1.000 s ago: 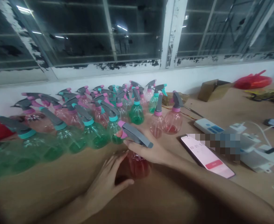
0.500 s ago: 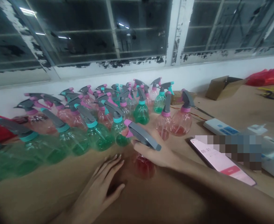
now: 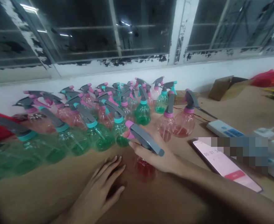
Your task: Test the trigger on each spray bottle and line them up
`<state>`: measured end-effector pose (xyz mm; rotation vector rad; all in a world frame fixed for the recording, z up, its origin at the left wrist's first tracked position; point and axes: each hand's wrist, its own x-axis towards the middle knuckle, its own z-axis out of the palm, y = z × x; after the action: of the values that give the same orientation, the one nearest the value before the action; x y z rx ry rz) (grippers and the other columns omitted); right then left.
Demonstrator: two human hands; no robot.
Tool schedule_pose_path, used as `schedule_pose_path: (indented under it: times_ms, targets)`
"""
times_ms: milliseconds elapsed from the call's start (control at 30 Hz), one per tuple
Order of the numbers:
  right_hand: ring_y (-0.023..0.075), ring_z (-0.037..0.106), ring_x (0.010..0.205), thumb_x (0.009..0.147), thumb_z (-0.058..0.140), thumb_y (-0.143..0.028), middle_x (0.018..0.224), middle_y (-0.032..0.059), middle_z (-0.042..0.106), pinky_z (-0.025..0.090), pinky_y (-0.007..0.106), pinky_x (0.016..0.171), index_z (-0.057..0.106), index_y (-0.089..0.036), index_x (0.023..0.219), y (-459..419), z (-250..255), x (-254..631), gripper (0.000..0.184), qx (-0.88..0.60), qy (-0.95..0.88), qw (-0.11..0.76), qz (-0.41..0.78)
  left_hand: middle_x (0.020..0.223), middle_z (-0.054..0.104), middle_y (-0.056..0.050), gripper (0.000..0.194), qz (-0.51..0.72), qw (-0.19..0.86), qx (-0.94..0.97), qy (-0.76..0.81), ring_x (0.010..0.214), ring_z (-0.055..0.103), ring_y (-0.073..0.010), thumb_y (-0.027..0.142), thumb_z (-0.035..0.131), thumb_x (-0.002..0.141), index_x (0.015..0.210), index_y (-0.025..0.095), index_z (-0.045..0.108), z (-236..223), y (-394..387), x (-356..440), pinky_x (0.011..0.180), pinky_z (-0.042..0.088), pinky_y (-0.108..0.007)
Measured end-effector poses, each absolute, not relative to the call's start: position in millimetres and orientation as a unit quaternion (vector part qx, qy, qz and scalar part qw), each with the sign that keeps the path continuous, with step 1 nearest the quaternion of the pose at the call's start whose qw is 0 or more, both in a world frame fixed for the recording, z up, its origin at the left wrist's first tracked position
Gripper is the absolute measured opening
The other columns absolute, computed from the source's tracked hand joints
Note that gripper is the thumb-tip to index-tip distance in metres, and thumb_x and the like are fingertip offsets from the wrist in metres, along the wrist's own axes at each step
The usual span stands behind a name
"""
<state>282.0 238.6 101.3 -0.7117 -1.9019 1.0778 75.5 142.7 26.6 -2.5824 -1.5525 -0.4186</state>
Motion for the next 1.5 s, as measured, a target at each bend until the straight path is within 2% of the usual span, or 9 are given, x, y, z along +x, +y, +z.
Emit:
schedule_pose_path:
  times_ms: [133, 267, 433, 700, 867, 1100, 1233, 1367, 1500]
  targets:
    - [0.0185, 0.064, 0.078, 0.080, 0.054, -0.028, 0.078, 0.0006, 0.064, 0.054, 0.031, 0.069, 0.060, -0.027, 0.104, 239, 97, 283, 0.025, -0.265, -0.744, 0.422, 0.445, 0.138, 0.044, -0.011, 0.042, -0.143, 0.055, -0.849, -0.505, 0.126, 0.042, -0.0294, 0.031, 0.053, 0.088, 0.127, 0.018, 0.049, 25, 143, 76, 0.099, 0.039, -0.050]
    - [0.0193, 0.063, 0.073, 0.081, 0.056, -0.034, 0.078, 0.0009, 0.065, 0.054, 0.031, 0.067, 0.061, -0.028, 0.103, 238, 94, 286, 0.023, -0.307, -0.740, 0.419, 0.428, 0.139, 0.044, -0.011, 0.043, -0.146, 0.065, -0.849, -0.504, 0.125, 0.042, -0.0295, 0.033, 0.053, 0.088, 0.127, 0.017, 0.049, 23, 143, 76, 0.099, 0.039, -0.050]
    - [0.0182, 0.058, 0.060, 0.081, 0.055, -0.036, 0.071, 0.0002, 0.063, 0.051, 0.031, 0.055, 0.061, -0.029, 0.103, 238, 94, 287, 0.024, -0.304, -0.753, 0.412, 0.413, 0.139, 0.043, -0.012, 0.044, -0.136, 0.083, -0.850, -0.502, 0.126, 0.042, -0.0288, 0.033, 0.053, 0.088, 0.129, 0.016, 0.047, 22, 143, 76, 0.097, 0.041, -0.048]
    - [0.0133, 0.047, 0.053, 0.080, 0.052, -0.027, 0.065, -0.0026, 0.053, 0.045, 0.026, 0.050, 0.059, -0.028, 0.106, 239, 96, 284, 0.026, -0.285, -0.753, 0.412, 0.426, 0.140, 0.042, -0.012, 0.044, -0.133, 0.086, -0.848, -0.505, 0.126, 0.041, -0.0291, 0.034, 0.051, 0.089, 0.130, 0.016, 0.047, 19, 142, 75, 0.096, 0.042, -0.047]
    - [0.0133, 0.053, 0.058, 0.079, 0.053, -0.025, 0.067, -0.0022, 0.054, 0.048, 0.026, 0.057, 0.060, -0.026, 0.100, 238, 102, 282, 0.022, -0.271, -0.740, 0.403, 0.465, 0.140, 0.041, -0.011, 0.042, -0.135, 0.085, -0.848, -0.506, 0.127, 0.040, -0.0287, 0.034, 0.050, 0.090, 0.128, 0.017, 0.048, 18, 142, 75, 0.097, 0.042, -0.046]
    - [0.0156, 0.061, 0.081, 0.082, 0.058, -0.030, 0.090, 0.0005, 0.062, 0.051, 0.027, 0.075, 0.059, -0.025, 0.091, 238, 101, 283, 0.011, -0.264, -0.752, 0.426, 0.428, 0.141, 0.041, -0.011, 0.041, -0.130, 0.090, -0.848, -0.507, 0.127, 0.040, -0.0285, 0.033, 0.049, 0.091, 0.128, 0.017, 0.047, 19, 142, 76, 0.096, 0.043, -0.046]
    - [0.0152, 0.061, 0.076, 0.083, 0.058, -0.033, 0.085, -0.0002, 0.063, 0.051, 0.027, 0.069, 0.057, -0.025, 0.089, 237, 102, 284, 0.010, -0.275, -0.753, 0.421, 0.424, 0.140, 0.042, -0.011, 0.041, -0.123, 0.095, -0.849, -0.505, 0.126, 0.041, -0.0280, 0.034, 0.050, 0.090, 0.128, 0.016, 0.048, 20, 142, 76, 0.096, 0.042, -0.046]
    - [0.0145, 0.058, 0.066, 0.085, 0.056, -0.032, 0.071, -0.0014, 0.060, 0.047, 0.028, 0.061, 0.059, -0.023, 0.078, 238, 93, 287, 0.012, -0.337, -0.763, 0.421, 0.356, 0.139, 0.042, -0.012, 0.042, -0.122, 0.104, -0.849, -0.504, 0.126, 0.041, -0.0280, 0.035, 0.051, 0.090, 0.127, 0.016, 0.048, 21, 143, 76, 0.095, 0.043, -0.046]
    - [0.0150, 0.058, 0.067, 0.086, 0.055, -0.030, 0.073, -0.0003, 0.061, 0.047, 0.029, 0.062, 0.058, -0.022, 0.074, 239, 90, 288, 0.015, -0.350, -0.759, 0.425, 0.349, 0.139, 0.043, -0.013, 0.042, -0.122, 0.109, -0.851, -0.498, 0.126, 0.041, -0.0282, 0.033, 0.052, 0.090, 0.127, 0.015, 0.048, 21, 144, 76, 0.095, 0.044, -0.047]
